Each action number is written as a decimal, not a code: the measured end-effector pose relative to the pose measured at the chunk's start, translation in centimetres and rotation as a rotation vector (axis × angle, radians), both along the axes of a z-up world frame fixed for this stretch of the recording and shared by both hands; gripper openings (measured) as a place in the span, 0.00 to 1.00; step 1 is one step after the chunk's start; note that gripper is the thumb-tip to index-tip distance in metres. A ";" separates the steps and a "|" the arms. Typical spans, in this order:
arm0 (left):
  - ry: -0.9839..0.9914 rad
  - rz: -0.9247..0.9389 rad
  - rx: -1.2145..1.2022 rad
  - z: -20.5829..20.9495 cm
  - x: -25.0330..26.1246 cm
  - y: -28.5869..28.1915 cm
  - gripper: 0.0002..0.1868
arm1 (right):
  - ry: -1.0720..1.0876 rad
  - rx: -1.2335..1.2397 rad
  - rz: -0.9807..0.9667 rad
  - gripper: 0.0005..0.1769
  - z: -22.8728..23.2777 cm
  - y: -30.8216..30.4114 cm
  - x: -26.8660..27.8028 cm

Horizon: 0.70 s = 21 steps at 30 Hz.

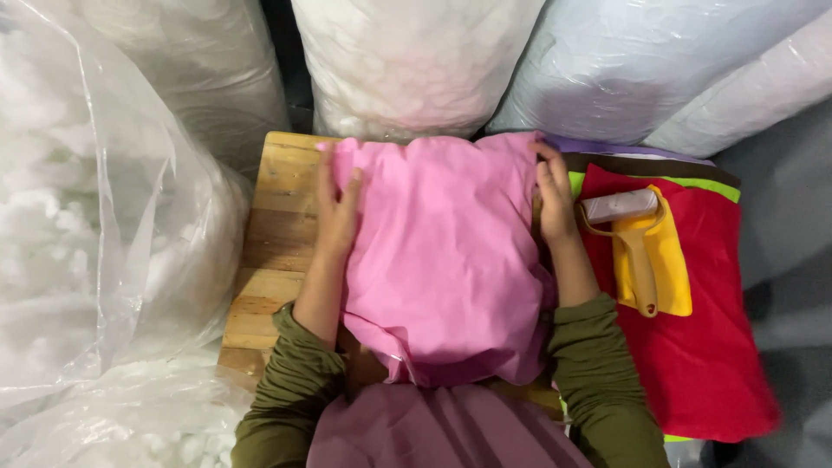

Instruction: Stuffing a pink pillowcase with white fiberfill, zipping it shut, cleaning it with a lint roller, and placing it in a plastic bag.

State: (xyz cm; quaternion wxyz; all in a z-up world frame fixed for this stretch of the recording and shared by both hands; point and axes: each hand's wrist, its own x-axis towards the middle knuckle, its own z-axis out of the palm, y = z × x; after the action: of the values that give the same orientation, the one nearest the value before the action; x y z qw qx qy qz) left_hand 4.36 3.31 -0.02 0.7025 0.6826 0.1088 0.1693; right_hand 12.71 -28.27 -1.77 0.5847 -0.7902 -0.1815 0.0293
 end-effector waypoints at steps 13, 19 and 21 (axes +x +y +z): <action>0.039 -0.025 -0.056 -1.0 -0.3 1.9 0.37 | 0.087 0.008 -0.127 0.35 1.1 -3.0 -0.9; 0.214 -0.335 0.011 2.0 -1.1 -4.2 0.60 | -0.218 -0.209 0.155 0.47 -2.1 1.4 -2.0; 0.246 -0.241 0.144 0.0 -0.5 -2.7 0.52 | -0.087 -0.085 0.085 0.42 -0.3 0.9 -2.5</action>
State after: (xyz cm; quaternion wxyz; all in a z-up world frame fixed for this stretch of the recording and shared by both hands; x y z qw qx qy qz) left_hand 3.87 0.64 0.03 0.6486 0.7546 0.0992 0.0064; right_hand 10.17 -27.41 -2.06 0.5403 -0.8064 -0.2387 0.0277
